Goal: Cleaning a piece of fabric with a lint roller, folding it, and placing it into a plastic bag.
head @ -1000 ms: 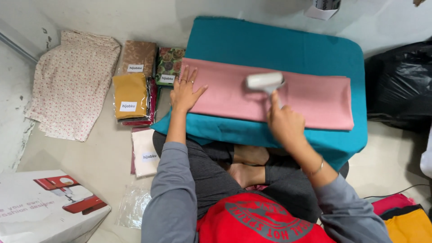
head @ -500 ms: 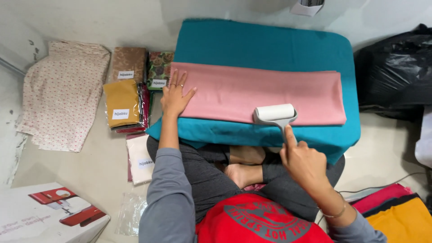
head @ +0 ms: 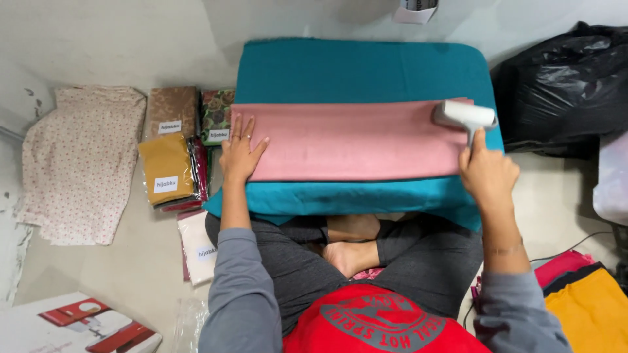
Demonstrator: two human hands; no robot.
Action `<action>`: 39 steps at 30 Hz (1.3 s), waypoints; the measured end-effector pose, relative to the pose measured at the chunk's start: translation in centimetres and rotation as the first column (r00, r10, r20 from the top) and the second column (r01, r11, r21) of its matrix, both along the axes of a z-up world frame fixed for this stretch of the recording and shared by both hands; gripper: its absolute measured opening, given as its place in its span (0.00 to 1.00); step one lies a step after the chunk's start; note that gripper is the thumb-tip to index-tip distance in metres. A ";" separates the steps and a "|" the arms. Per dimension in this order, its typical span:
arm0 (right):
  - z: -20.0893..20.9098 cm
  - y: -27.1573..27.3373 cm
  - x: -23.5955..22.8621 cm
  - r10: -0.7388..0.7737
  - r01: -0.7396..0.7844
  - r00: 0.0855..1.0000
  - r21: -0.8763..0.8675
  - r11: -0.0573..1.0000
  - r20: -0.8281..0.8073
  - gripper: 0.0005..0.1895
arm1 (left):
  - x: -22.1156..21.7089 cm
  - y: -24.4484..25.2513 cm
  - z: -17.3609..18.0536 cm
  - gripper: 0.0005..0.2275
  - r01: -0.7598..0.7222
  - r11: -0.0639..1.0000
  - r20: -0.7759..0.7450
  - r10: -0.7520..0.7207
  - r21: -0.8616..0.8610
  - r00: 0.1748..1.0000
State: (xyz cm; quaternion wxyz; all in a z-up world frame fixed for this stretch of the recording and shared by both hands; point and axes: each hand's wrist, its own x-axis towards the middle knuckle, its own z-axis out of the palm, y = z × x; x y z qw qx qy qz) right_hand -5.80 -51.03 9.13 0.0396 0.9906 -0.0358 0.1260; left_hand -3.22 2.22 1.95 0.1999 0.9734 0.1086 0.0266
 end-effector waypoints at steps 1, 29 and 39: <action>0.8 0.6 -1.8 -0.006 0.006 1.000 -0.001 1.000 -0.001 0.27 | 0.1 -0.1 0.0 0.32 0.006 1.000 -0.001 -0.006 -0.001 1.000; 4.4 5.1 -3.2 0.126 -0.123 0.988 0.043 0.992 -0.092 0.27 | 0.1 -0.5 0.3 0.29 -0.026 0.999 -0.021 0.027 0.027 0.999; -0.4 7.9 3.2 0.217 -0.220 0.975 0.068 0.973 0.052 0.29 | 0.5 0.8 -0.2 0.25 0.004 1.000 -0.099 -0.004 0.002 0.995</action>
